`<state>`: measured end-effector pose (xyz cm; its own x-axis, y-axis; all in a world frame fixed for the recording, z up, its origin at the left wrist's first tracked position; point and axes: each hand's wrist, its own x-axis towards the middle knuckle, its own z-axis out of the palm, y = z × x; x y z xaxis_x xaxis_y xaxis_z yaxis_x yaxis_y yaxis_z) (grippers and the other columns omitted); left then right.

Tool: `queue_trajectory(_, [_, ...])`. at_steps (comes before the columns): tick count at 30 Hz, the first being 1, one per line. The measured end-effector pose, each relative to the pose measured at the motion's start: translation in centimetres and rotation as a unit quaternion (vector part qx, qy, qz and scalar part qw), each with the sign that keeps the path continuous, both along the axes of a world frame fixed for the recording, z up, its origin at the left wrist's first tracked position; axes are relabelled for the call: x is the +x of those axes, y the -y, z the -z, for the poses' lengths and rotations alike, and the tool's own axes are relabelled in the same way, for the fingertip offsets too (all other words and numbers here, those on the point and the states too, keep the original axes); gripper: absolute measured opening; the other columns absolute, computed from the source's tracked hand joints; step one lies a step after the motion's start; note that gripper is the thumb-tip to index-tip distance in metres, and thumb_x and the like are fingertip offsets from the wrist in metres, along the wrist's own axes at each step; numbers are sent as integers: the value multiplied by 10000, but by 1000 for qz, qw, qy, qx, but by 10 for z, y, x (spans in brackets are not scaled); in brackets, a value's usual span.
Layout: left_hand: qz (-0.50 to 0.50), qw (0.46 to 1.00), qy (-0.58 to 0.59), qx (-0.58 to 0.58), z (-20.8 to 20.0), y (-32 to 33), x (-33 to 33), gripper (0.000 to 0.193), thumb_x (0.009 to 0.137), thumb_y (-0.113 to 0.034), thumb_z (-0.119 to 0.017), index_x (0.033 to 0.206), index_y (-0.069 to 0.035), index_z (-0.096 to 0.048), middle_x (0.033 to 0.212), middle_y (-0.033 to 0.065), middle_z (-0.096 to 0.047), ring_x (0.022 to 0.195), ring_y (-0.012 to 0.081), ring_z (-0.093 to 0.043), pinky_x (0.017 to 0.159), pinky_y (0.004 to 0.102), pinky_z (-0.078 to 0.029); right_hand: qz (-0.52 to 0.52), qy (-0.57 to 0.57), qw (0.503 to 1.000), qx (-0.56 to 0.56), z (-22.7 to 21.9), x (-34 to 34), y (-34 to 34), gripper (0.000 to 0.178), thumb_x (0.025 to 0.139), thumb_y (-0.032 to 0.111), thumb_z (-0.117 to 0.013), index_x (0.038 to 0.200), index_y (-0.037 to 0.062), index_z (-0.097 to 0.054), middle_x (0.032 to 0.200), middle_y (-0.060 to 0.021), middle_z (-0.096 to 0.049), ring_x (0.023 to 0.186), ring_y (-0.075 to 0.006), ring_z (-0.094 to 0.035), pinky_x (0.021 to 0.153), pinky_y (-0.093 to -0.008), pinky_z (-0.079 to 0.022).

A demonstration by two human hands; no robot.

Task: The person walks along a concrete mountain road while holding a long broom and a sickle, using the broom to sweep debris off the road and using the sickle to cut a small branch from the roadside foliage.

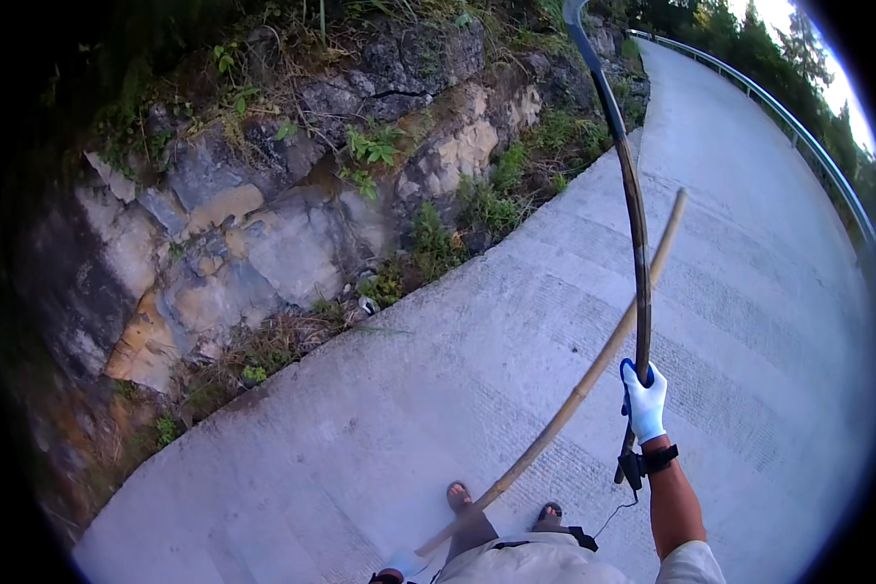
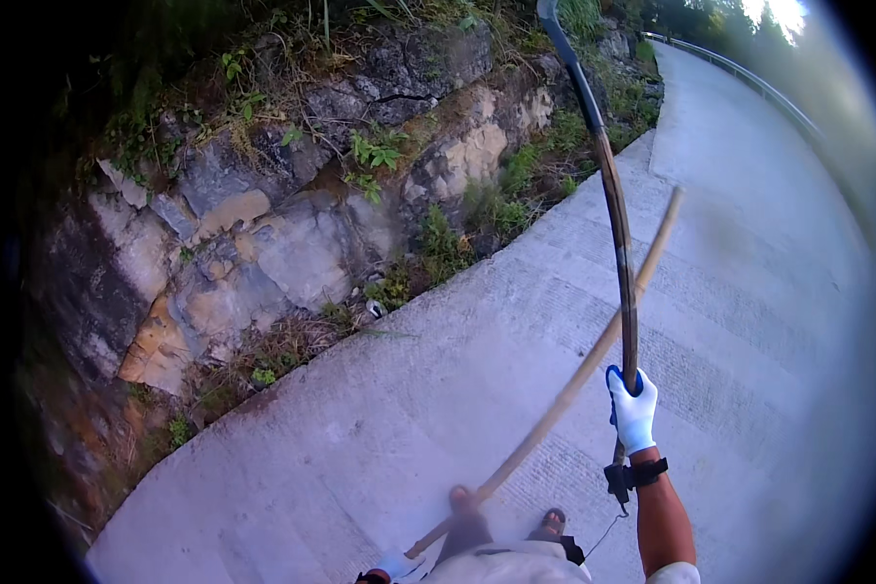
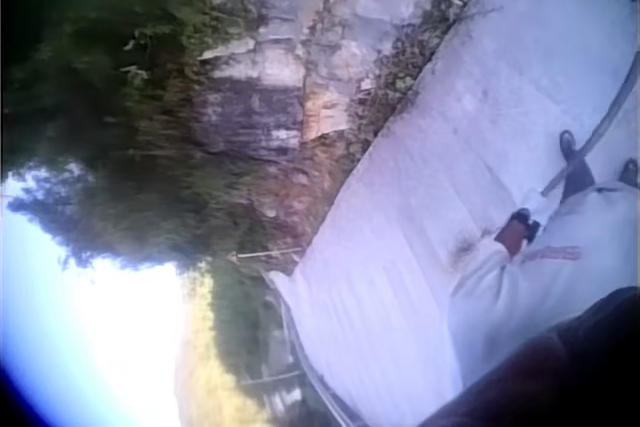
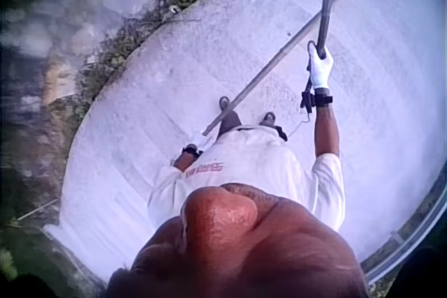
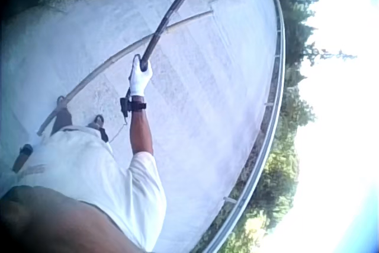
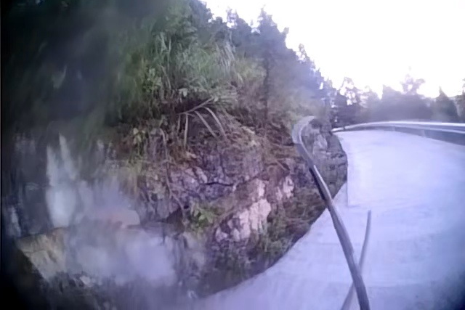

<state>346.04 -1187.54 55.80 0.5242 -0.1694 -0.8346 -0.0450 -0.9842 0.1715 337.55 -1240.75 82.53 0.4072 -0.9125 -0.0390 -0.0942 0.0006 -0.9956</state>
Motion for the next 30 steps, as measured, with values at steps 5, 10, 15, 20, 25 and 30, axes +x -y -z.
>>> queue_trajectory(5, [-90,995,31,-20,26,-13,79,635,812,-618,-577,1077,-52,-687,1068,225,-671,1044,387,-629,872,429,-493,-58,15,998,-11,-23,105,-20,254,916,222,-658,777,85,-495,567,54,-435,413,-44,-408,363,-227,-353])
queue_trajectory(10, [-175,980,77,-61,-24,8,179,607,807,-605,-586,1020,-51,-710,971,205,-699,994,381,-655,817,444,-504,-191,150,969,-48,-117,196,-29,188,946,198,-608,959,25,-536,688,6,-511,561,-84,-514,511,-263,-462])
queue_trajectory(15, [-202,966,161,-13,11,-31,241,471,808,-532,-594,917,-95,-733,860,173,-706,869,387,-676,721,456,-523,-56,-25,998,24,26,245,-73,209,919,240,-639,851,80,-524,594,42,-472,455,-62,-458,416,-239,-399])
queue_trajectory(20, [-203,951,230,-27,7,-41,290,423,800,-449,-662,871,-34,-705,772,193,-693,763,352,-689,637,463,-527,-80,-35,996,-3,18,303,-70,249,914,212,-648,800,94,-461,574,39,-442,394,-63,-410,350,-246,-352])
queue_trajectory(25, [-211,958,193,24,14,-31,340,525,770,-528,-622,933,-39,-721,902,244,-680,939,398,-662,724,502,-517,-108,-26,994,-18,3,392,-22,245,908,206,-654,807,92,-462,575,39,-444,403,-57,-415,352,-243,-350])
queue_trajectory(30, [-250,945,209,9,2,23,426,523,772,-528,-626,932,-39,-720,889,233,-676,919,385,-656,713,495,-513,-152,4,987,-43,-10,509,36,209,922,231,-638,903,73,-504,622,34,-486,493,-47,-463,439,-246,-383])
